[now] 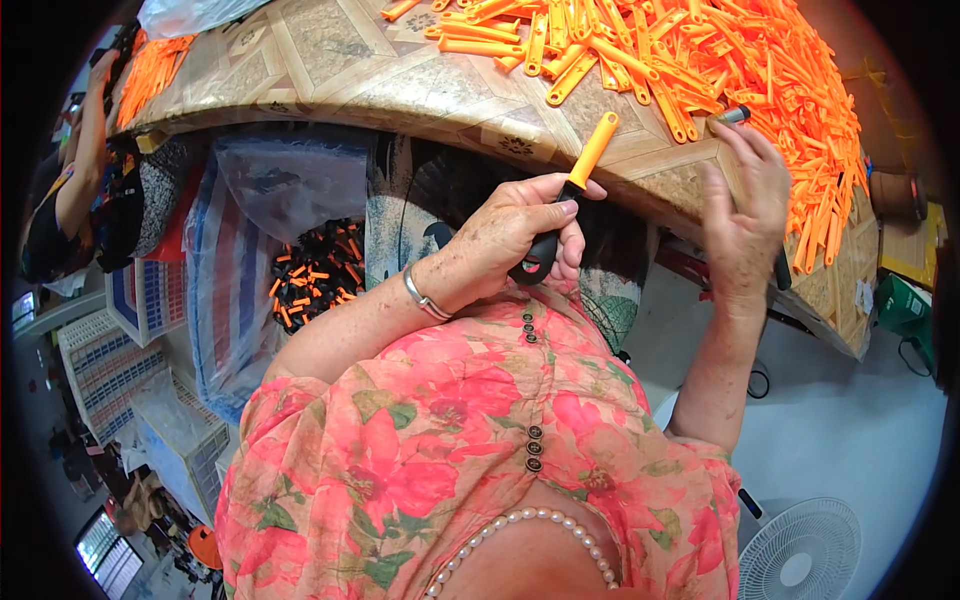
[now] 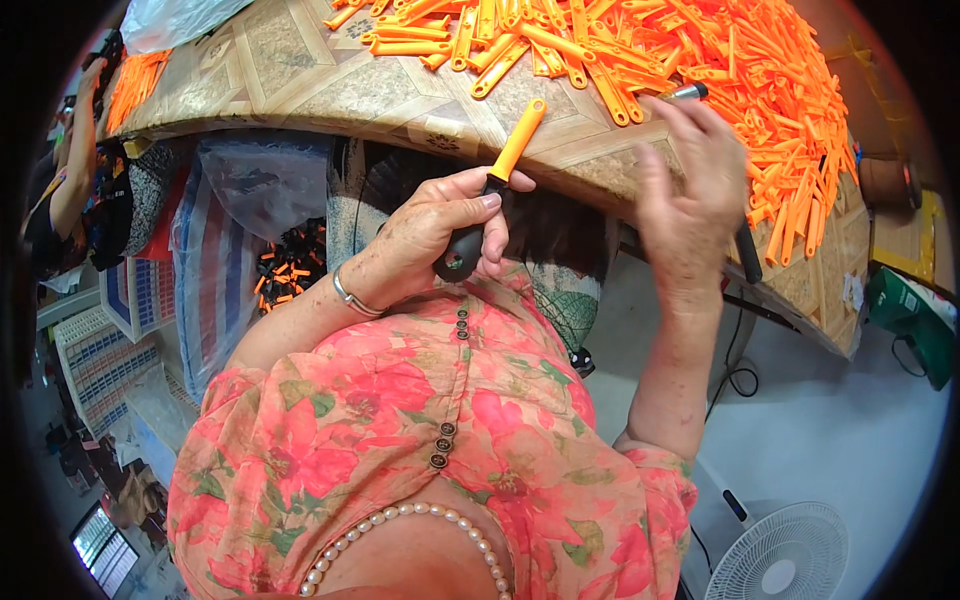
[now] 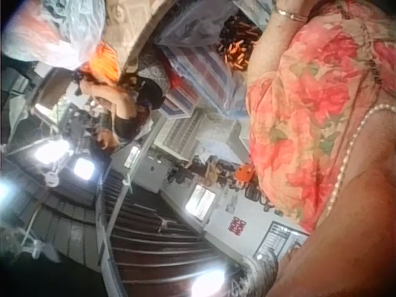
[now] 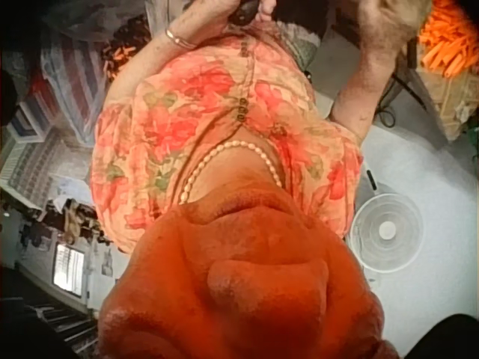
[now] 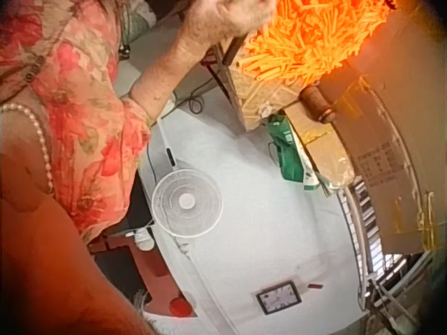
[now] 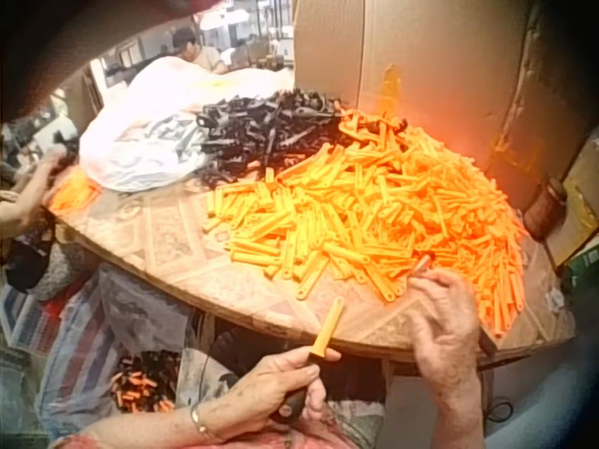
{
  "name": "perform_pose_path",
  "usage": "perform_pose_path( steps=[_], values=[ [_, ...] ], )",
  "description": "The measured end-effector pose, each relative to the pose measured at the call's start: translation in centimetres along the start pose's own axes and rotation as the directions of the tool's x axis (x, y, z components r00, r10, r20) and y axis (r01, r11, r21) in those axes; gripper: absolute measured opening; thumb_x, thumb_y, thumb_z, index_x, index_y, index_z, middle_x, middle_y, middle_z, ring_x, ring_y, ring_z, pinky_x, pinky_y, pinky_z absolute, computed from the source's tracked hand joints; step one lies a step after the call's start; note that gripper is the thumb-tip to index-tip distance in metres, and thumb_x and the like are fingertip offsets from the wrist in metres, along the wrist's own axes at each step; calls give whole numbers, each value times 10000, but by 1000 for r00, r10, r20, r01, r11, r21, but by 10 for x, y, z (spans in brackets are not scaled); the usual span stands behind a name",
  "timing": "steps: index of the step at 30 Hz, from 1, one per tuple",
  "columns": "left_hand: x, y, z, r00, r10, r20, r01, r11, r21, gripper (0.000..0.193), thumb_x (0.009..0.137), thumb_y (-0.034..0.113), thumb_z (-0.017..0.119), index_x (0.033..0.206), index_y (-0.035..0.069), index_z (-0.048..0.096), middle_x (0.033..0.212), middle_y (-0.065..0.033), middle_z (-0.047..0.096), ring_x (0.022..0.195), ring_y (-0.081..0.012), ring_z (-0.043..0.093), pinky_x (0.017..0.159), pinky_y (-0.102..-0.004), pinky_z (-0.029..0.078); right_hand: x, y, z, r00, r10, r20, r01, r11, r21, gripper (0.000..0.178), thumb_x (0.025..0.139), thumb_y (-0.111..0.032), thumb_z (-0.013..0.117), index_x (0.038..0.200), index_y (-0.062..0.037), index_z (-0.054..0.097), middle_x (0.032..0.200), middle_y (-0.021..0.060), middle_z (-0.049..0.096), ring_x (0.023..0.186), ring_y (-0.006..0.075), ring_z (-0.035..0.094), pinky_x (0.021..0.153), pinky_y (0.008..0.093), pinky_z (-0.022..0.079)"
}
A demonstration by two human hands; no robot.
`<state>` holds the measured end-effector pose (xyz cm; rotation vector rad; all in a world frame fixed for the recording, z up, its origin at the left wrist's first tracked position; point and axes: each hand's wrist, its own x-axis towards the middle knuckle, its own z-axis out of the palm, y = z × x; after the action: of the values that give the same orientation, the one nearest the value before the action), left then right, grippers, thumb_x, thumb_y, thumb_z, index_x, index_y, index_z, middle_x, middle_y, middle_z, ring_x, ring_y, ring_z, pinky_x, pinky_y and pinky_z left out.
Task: The person assembles small orange plastic components by inserting them into a black plastic holder and striking them with a hammer to secure them. The person repeatedly picks up orange pieces from a pile, places them into the holder, and uses a hammer to drive them into place, then discards the finished assembly.
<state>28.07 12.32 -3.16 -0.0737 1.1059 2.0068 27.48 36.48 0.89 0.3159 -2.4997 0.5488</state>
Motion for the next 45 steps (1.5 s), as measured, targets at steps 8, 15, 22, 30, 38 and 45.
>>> perform_pose_path(
  steps=[8,15,22,30,38,45],
  values=[
    [0,9,7,998,24,-58,-18,995,100,294,999,138,452,1256,28,544,690,-55,616,585,-115,603,561,-244,519,-30,58,-20,968,246,44,-219,918,-330,303,883,-120,632,1182,-69,636,1082,143,597,1026,299,571,894,400,457],
    [3,9,8,997,34,-62,-29,996,87,284,997,120,438,1241,27,549,688,-54,621,590,-123,602,563,-250,513,-22,64,-19,992,125,-1,-112,882,-458,189,905,-93,595,1073,-10,623,1041,141,613,1003,317,595,869,419,474],
    [6,11,9,996,25,-81,-20,998,60,266,1003,125,430,1212,7,546,700,-68,633,588,-132,613,552,-252,514,-25,8,-32,937,313,153,-331,938,104,192,966,-64,527,1129,-38,624,903,137,654,787,264,651,710,348,506],
    [9,12,9,995,10,-99,-3,998,68,251,1013,157,446,1182,9,560,707,-62,640,596,-130,631,541,-239,514,-33,-29,-6,981,12,196,-53,977,205,296,903,-9,602,1185,-76,656,915,135,662,808,272,663,719,338,515],
    [9,12,11,994,36,-106,-30,998,60,244,1013,170,457,1160,12,569,716,-64,640,601,-136,636,540,-236,510,-36,-26,-3,980,-120,156,119,993,17,462,795,30,677,1227,-134,670,908,72,668,786,228,646,702,346,528],
    [7,14,12,992,27,-121,-21,999,47,251,1010,179,462,1153,3,569,717,-64,643,610,-136,635,544,-235,505,-33,-36,-2,995,-29,94,12,984,177,432,837,28,652,1239,-131,658,902,85,659,771,232,646,684,342,520]
  ],
)
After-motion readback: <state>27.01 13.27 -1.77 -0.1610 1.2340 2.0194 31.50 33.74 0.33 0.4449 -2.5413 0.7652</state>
